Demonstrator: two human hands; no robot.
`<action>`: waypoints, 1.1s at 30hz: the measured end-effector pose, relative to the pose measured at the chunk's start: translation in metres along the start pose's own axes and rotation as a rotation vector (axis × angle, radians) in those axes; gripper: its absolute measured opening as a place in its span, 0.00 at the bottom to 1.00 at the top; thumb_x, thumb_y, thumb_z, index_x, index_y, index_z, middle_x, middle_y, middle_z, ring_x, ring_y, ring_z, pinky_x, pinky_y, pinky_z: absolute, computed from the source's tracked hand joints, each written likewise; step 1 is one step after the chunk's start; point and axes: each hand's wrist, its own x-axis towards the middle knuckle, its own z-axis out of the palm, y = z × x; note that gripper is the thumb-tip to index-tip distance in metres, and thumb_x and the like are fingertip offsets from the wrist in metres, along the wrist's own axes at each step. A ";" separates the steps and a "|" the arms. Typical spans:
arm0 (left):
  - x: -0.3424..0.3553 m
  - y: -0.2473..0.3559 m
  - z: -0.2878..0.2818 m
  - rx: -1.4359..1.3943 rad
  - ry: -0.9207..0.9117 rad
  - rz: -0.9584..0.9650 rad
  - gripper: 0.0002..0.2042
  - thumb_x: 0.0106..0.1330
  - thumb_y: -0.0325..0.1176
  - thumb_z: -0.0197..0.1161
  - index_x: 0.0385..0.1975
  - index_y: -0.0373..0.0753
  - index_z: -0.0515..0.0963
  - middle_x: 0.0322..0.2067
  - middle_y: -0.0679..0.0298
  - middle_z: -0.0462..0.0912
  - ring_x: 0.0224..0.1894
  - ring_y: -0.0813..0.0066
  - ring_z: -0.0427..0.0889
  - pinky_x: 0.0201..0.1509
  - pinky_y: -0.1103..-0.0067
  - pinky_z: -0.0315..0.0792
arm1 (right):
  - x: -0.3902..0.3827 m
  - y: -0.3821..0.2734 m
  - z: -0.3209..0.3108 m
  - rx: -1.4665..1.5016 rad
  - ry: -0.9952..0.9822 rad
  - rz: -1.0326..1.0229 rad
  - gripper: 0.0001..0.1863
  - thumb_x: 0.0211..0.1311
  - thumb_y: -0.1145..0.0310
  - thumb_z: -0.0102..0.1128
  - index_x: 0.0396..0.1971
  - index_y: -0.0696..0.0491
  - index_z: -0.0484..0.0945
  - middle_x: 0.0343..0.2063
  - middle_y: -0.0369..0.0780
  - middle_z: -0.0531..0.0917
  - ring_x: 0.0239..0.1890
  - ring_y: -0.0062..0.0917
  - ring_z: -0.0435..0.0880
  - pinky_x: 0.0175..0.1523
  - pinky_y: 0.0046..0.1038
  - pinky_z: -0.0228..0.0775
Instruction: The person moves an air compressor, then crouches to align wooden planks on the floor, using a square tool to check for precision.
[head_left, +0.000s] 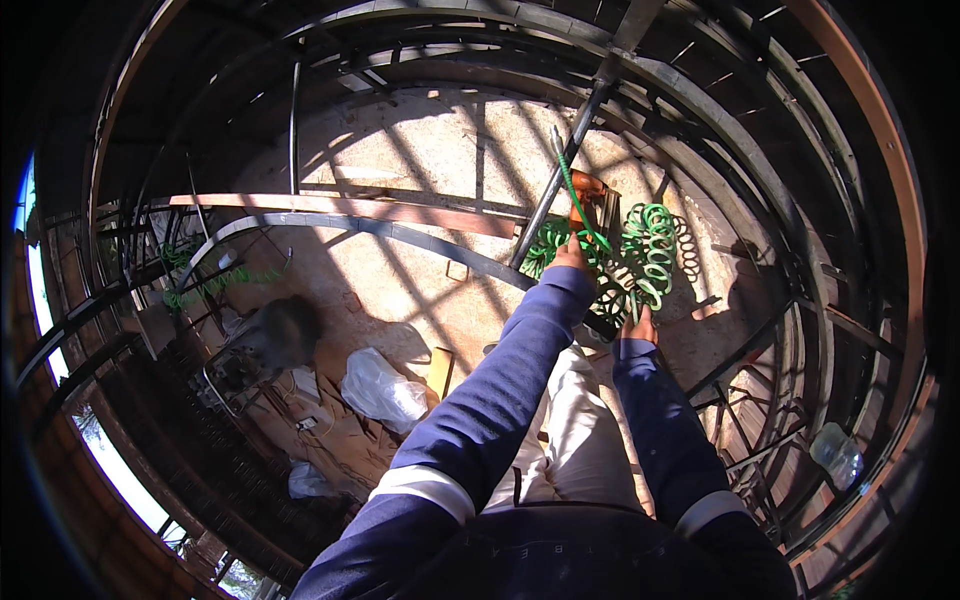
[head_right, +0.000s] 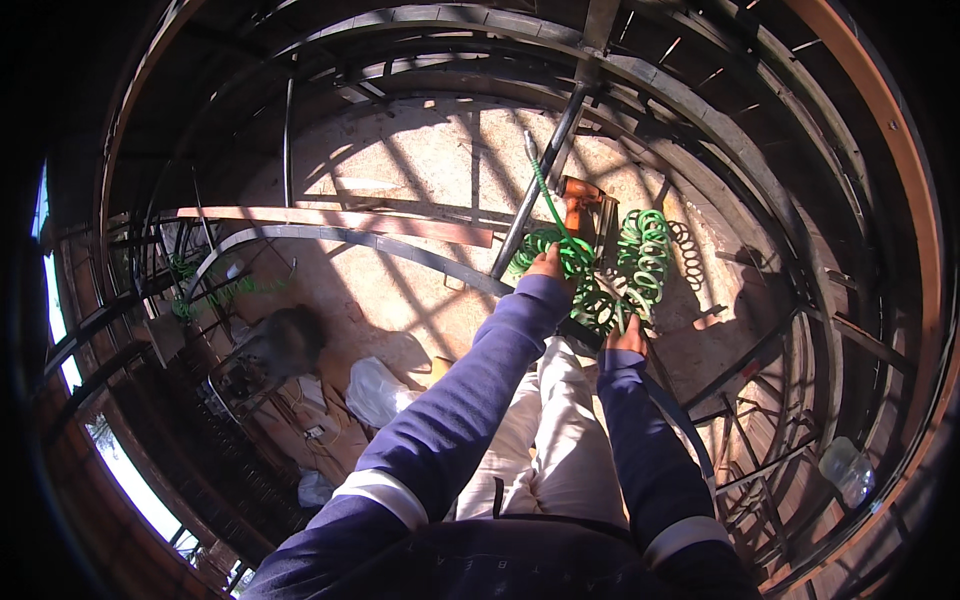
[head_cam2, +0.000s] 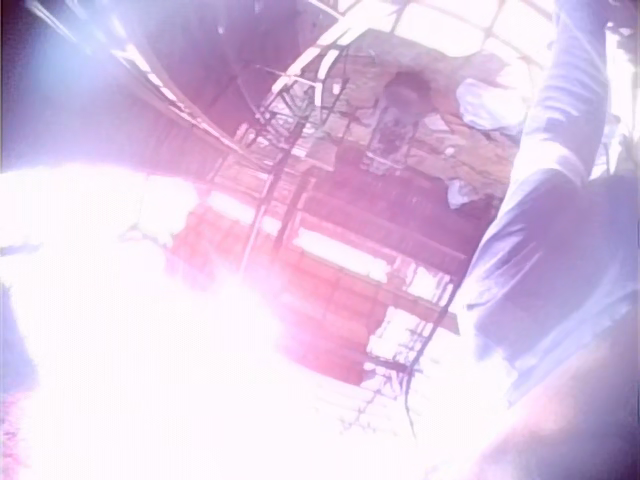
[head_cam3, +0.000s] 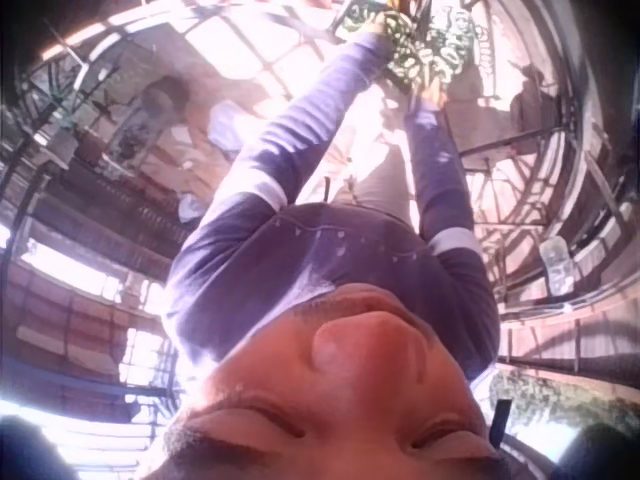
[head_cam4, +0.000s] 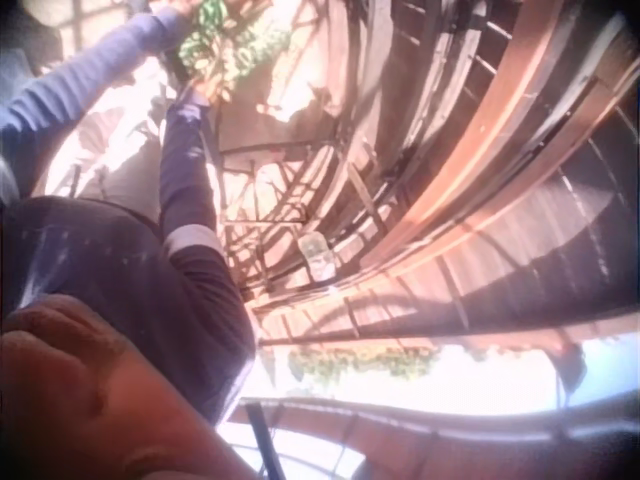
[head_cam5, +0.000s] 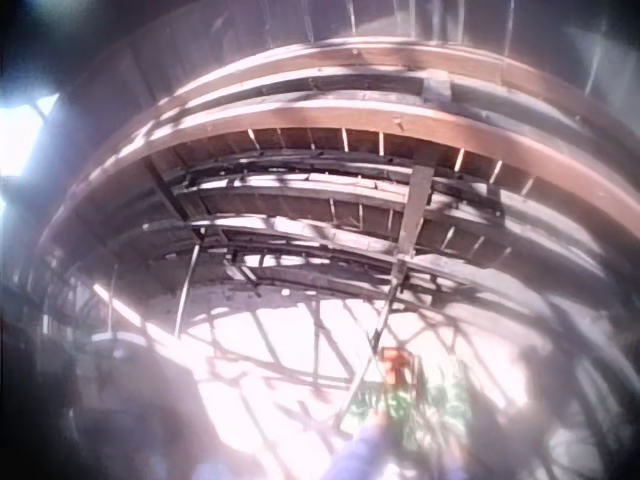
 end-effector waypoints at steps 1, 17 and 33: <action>-0.005 -0.001 0.005 0.017 -0.033 0.012 0.16 0.59 0.31 0.63 0.46 0.34 0.76 0.44 0.45 0.79 0.43 0.44 0.81 0.46 0.63 0.77 | 0.000 0.003 0.002 0.002 -0.028 0.014 0.18 0.65 0.58 0.54 0.51 0.49 0.75 0.37 0.51 0.84 0.41 0.52 0.81 0.47 0.48 0.72; -0.090 -0.123 0.063 -1.034 -0.388 -1.052 0.36 0.61 0.60 0.62 0.65 0.49 0.63 0.63 0.56 0.70 0.57 0.52 0.74 0.52 0.55 0.73 | 0.099 0.041 0.065 -0.370 -0.720 -0.300 0.22 0.66 0.56 0.50 0.47 0.58 0.79 0.42 0.51 0.84 0.47 0.44 0.83 0.50 0.39 0.75; -0.075 -0.161 0.133 -1.152 0.000 -0.772 0.17 0.50 0.33 0.70 0.40 0.37 0.79 0.34 0.58 0.85 0.34 0.61 0.84 0.38 0.68 0.78 | 0.064 -0.065 0.026 0.290 -1.510 0.545 0.23 0.70 0.56 0.46 0.52 0.59 0.77 0.45 0.49 0.84 0.48 0.40 0.83 0.53 0.39 0.75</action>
